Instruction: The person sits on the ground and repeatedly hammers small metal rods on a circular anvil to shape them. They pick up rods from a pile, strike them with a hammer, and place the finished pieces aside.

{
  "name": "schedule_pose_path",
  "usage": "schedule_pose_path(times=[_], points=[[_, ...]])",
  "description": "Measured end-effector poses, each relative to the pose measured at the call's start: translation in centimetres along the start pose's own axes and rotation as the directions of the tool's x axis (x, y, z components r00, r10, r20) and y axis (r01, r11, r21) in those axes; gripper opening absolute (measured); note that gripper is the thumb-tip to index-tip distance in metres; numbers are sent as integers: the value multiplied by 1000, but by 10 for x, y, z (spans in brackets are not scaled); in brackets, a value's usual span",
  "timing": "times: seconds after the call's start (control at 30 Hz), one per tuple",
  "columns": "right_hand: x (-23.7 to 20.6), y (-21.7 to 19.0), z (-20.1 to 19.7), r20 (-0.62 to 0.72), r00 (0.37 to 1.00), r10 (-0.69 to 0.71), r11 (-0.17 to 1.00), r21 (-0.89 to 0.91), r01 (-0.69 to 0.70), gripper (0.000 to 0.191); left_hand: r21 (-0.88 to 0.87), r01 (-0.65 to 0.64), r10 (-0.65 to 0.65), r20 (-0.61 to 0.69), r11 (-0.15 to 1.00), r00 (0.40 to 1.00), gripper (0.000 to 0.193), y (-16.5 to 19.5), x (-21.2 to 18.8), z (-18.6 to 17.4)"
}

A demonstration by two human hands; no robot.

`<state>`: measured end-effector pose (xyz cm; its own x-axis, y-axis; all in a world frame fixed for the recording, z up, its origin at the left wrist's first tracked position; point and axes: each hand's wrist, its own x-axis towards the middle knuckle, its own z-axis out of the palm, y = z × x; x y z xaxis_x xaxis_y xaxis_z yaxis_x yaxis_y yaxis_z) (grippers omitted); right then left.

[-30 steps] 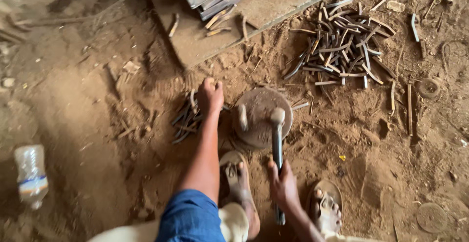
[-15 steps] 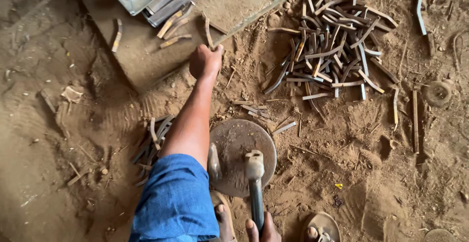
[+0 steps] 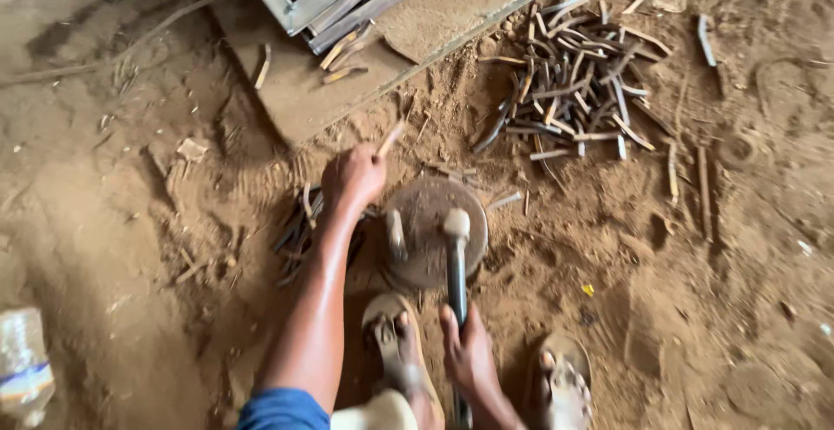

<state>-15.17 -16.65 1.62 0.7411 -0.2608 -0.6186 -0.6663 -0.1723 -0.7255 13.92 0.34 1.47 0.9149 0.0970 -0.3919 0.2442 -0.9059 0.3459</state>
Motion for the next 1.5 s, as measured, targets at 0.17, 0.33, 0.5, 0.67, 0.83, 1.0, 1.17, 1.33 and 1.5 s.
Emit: schedule_pose_path(times=[0.17, 0.33, 0.5, 0.67, 0.83, 1.0, 1.17, 1.33, 1.5], points=[[2, -4, 0, 50, 999, 12, 996, 84, -16, 36, 69, -11, 13, -23, 998, 1000, 25, -2, -85, 1], [20, 14, -3, -7, 977, -214, 976, 34, 214, 46, 38, -147, 152, -214, 988, 965, 31, -11, -106, 18], [28, 13, -27, 159, 977, -141, 987, 95, 127, 39, -375, 71, -27, 122, 924, 992, 35, -28, -90, 36], [5, -12, -45, 93, 988, -124, 985, 131, 111, 35, -434, -144, 116, -91, 889, 989, 36, -36, -97, 44], [-18, -42, -58, -46, 896, -442, 824, 374, 425, 33, -282, -63, 28, -127, 957, 992, 37, -40, -117, 31], [-12, -44, -47, -262, 512, -818, 331, 514, 792, 26, -265, -145, 107, -154, 953, 982, 43, -47, -108, 32], [-1, -21, -16, -73, 817, -572, 798, 182, 575, 22, -212, -279, 222, -257, 937, 941, 39, -57, -99, 47], [-1, -29, -37, 15, 985, -169, 954, 255, 160, 17, -199, -338, 262, -331, 920, 907, 36, -56, -98, 48], [-16, -58, -69, -206, 849, -487, 719, 457, 524, 21, -158, -247, 196, -283, 956, 939, 38, -55, -104, 45]])
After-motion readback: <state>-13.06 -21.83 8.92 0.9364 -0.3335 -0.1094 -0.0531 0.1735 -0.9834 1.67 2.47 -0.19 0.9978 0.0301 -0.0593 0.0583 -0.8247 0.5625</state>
